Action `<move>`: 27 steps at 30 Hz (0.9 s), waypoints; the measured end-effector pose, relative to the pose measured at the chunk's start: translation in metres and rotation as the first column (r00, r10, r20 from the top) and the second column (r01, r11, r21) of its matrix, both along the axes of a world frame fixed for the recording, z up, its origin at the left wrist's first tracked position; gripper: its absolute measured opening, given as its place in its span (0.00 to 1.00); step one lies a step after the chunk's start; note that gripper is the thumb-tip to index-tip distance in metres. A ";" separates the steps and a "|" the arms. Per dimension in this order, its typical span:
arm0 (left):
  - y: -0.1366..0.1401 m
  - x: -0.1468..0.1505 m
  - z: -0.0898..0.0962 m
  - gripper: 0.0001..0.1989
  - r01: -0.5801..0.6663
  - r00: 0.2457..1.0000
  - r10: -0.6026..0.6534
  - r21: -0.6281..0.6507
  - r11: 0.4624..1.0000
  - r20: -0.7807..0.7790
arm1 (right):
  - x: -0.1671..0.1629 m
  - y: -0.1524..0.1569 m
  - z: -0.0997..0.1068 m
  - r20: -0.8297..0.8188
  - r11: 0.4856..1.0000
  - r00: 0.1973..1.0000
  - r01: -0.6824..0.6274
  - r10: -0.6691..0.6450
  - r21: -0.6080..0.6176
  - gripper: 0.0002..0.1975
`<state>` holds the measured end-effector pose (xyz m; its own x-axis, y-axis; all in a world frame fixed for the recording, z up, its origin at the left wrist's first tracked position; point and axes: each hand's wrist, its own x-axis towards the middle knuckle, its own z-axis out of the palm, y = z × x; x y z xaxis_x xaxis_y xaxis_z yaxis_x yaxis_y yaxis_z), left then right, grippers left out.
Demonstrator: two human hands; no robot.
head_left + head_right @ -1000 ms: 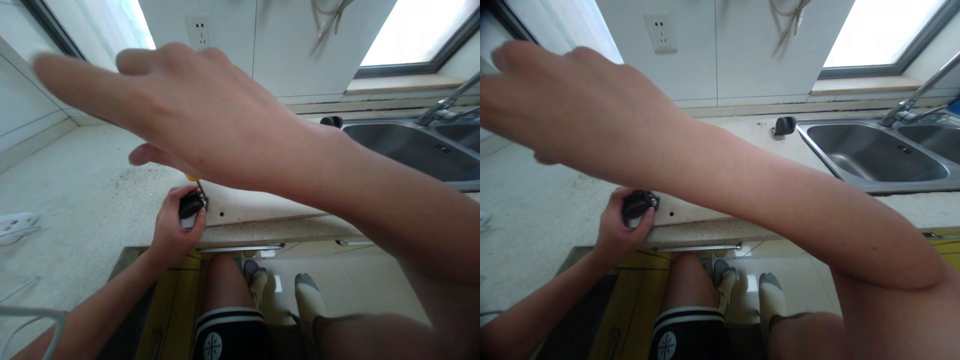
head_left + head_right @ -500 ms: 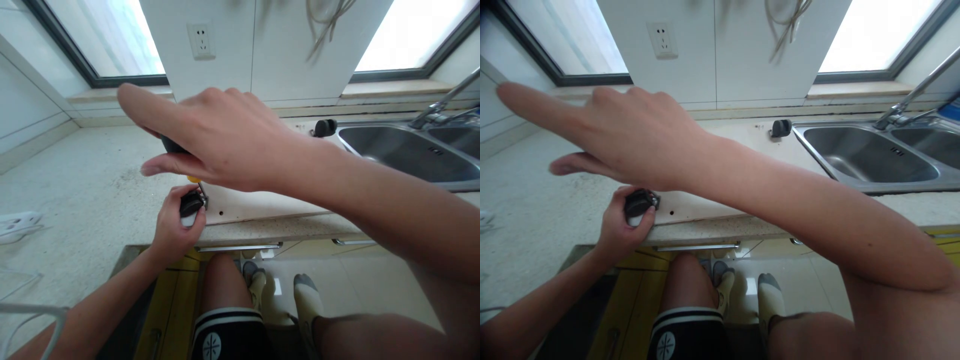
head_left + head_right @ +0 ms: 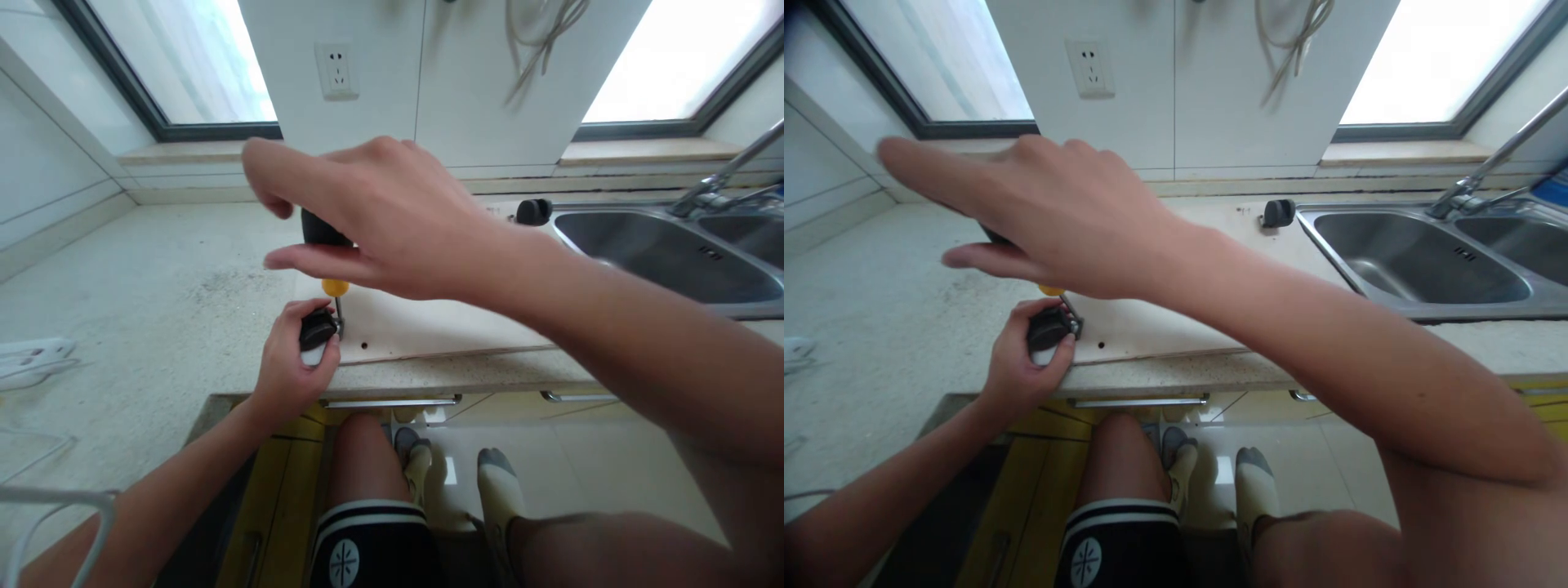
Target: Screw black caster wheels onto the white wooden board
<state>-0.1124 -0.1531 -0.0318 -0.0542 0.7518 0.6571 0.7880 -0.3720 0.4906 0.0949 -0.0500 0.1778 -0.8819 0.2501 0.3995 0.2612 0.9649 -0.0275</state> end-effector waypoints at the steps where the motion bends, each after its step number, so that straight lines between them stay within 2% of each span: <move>1: 0.000 0.000 0.000 0.24 0.000 1.000 0.000 0.003 1.000 -0.005 | 0.000 -0.001 -0.001 -0.012 0.997 0.997 0.080 -0.080 0.014 0.20; 2: 0.000 0.000 -0.001 0.24 0.000 1.000 0.000 0.005 1.000 -0.009 | 0.000 -0.002 -0.001 -0.004 0.995 0.995 0.102 -0.102 0.000 0.20; 3: 0.000 0.000 -0.001 0.24 0.000 1.000 0.001 0.008 1.000 -0.013 | 0.001 -0.002 -0.002 0.030 0.998 0.998 0.049 -0.048 -0.043 0.19; 5: 0.001 0.000 -0.001 0.24 -0.002 1.000 0.002 0.010 1.000 -0.013 | 0.002 -0.002 -0.002 0.086 0.981 0.986 -0.132 0.145 -0.143 0.17; 6: 0.001 0.000 -0.001 0.24 0.000 1.000 0.001 0.011 1.000 -0.010 | 0.002 -0.002 -0.002 0.076 0.971 0.979 -0.173 0.188 -0.164 0.16; 7: 0.001 0.000 -0.001 0.24 0.002 1.000 -0.002 0.012 1.000 -0.006 | 0.002 -0.002 -0.002 0.044 0.978 0.987 -0.145 0.154 -0.152 0.16; 10: 0.001 0.000 -0.001 0.24 0.009 1.000 -0.009 0.006 1.000 0.001 | 0.000 -0.002 -0.002 -0.016 0.996 0.998 0.059 -0.060 -0.063 0.18; 11: 0.001 0.000 -0.001 0.24 0.009 1.000 -0.009 0.002 1.000 0.001 | -0.001 -0.002 -0.002 0.016 0.998 0.999 0.030 -0.029 -0.054 0.17; 14: 0.001 -0.001 -0.001 0.25 0.005 1.000 -0.005 0.001 1.000 -0.001 | -0.002 -0.002 -0.001 0.044 0.981 0.983 -0.172 0.177 -0.086 0.13; 15: 0.001 -0.001 -0.001 0.24 0.004 1.000 -0.004 0.008 1.000 -0.002 | -0.003 -0.002 -0.002 0.004 0.983 0.987 -0.159 0.160 -0.089 0.13; 18: 0.001 0.000 0.000 0.24 0.002 1.000 -0.001 0.014 1.000 -0.005 | -0.005 -0.002 -0.003 -0.029 0.998 0.999 0.018 -0.019 -0.053 0.13; 20: 0.001 0.000 0.000 0.24 0.001 1.000 -0.001 0.003 1.000 -0.006 | -0.006 0.000 -0.003 0.013 0.999 1.000 -0.003 0.003 -0.032 0.13; 23: 0.001 0.001 0.001 0.23 0.003 1.000 -0.003 0.001 1.000 -0.005 | -0.006 0.004 -0.003 -0.035 0.994 0.994 -0.100 0.099 -0.046 0.10; 27: 0.001 0.001 0.001 0.24 -0.016 1.000 0.016 -0.018 1.000 0.001 | -0.008 0.005 -0.006 -0.023 0.999 0.999 0.031 -0.031 0.013 0.16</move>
